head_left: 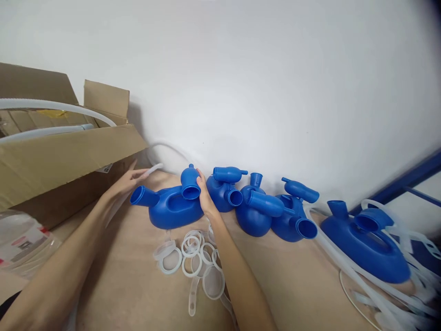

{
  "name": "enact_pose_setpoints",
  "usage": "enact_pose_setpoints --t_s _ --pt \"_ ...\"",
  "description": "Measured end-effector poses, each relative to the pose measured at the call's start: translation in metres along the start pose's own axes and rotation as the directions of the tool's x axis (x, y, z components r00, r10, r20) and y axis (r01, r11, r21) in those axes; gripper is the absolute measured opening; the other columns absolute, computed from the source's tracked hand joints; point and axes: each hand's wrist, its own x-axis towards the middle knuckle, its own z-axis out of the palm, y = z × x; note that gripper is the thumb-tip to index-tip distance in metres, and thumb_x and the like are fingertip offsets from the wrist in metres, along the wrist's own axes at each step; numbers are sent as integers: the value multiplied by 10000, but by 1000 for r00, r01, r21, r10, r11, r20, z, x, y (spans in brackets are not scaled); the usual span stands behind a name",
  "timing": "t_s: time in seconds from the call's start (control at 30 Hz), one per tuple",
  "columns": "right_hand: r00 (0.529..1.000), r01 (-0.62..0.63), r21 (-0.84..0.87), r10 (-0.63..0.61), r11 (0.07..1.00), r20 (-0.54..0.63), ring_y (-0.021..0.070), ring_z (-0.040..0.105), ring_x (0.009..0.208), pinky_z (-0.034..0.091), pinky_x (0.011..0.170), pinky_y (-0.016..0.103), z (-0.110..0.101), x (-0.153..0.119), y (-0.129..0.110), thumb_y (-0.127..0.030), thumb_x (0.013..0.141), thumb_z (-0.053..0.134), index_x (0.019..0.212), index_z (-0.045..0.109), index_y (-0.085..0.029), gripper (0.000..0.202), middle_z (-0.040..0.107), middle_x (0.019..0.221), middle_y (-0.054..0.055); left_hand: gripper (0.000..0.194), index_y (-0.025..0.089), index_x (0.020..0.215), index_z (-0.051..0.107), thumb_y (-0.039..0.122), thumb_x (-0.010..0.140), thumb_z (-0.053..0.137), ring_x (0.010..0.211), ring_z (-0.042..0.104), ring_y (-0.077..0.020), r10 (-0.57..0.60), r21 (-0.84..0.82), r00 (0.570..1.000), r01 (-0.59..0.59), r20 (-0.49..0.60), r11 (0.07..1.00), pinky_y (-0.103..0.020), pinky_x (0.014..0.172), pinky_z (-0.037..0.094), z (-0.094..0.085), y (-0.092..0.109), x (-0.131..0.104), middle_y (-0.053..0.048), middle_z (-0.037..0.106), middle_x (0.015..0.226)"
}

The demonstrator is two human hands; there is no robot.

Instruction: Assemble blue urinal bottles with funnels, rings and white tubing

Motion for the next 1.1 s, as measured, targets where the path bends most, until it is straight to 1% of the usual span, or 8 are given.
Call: enact_pose_setpoints --t_s 0.1,0.23,0.43,0.67,0.8,0.87,1.0,1.1 --pt "1000 22 -2 -22 1000 0 242 286 1597 202 1330 424 2 0 3 -709 958 467 1640 348 -275 816 366 1699 -12 964 116 1359 701 880 783 580 1470 437 -388 119 -102 991 -112 64 988 -451 1214 378 -5 23 4 -144 522 1594" --pt "995 92 -34 -93 995 -42 233 299 1590 185 1332 419 8 0 6 -678 986 442 1632 361 -283 762 387 1689 -17 832 129 1420 648 752 872 592 1304 609 -309 207 -175 974 -190 88 966 -372 1145 450 -15 72 -11 -109 688 1417" --pt "998 56 -47 -57 997 -31 225 326 1578 203 1319 413 10 3 7 -703 969 448 1630 344 -270 797 377 1696 18 625 249 1384 675 593 884 527 855 713 -261 248 265 963 -212 -109 941 -338 834 531 -37 123 -62 -27 798 1017" --pt "999 15 -47 -17 999 -33 211 171 1632 83 1339 432 0 2 0 -788 921 472 1658 292 -286 910 272 1741 -6 551 230 1340 635 446 878 424 757 669 -269 123 427 991 -91 -48 900 -330 697 472 -37 99 -71 -30 714 809" --pt "991 47 -18 -44 999 127 227 257 1610 136 1334 456 -12 -7 -4 -937 851 371 1624 385 -337 979 393 1688 -5 468 200 1184 620 466 882 382 868 673 -283 70 391 998 -63 -4 918 -360 799 510 -26 80 -57 -67 702 909" --pt "972 71 -15 -65 997 226 252 261 1610 159 1326 473 -17 -12 -4 -959 780 476 1643 343 -336 1073 386 1692 23 391 215 1048 617 481 881 384 967 671 -297 57 405 998 -52 0 913 -378 856 513 -20 73 -51 -96 699 1008" --pt "966 76 -119 -43 990 256 273 263 1609 188 1314 489 -15 -18 -7 -694 705 843 1689 144 -350 1255 278 1738 47 354 247 955 586 523 911 370 916 695 -310 -39 423 999 20 37 906 -396 792 517 -12 65 -45 -86 723 967" --pt "974 83 -168 -44 982 222 248 268 1607 184 1315 468 -8 -18 -9 -547 769 853 1691 53 -365 1234 224 1756 37 346 251 973 571 518 932 353 883 706 -336 -107 447 994 79 37 891 -411 741 499 -11 64 -45 -97 740 946"
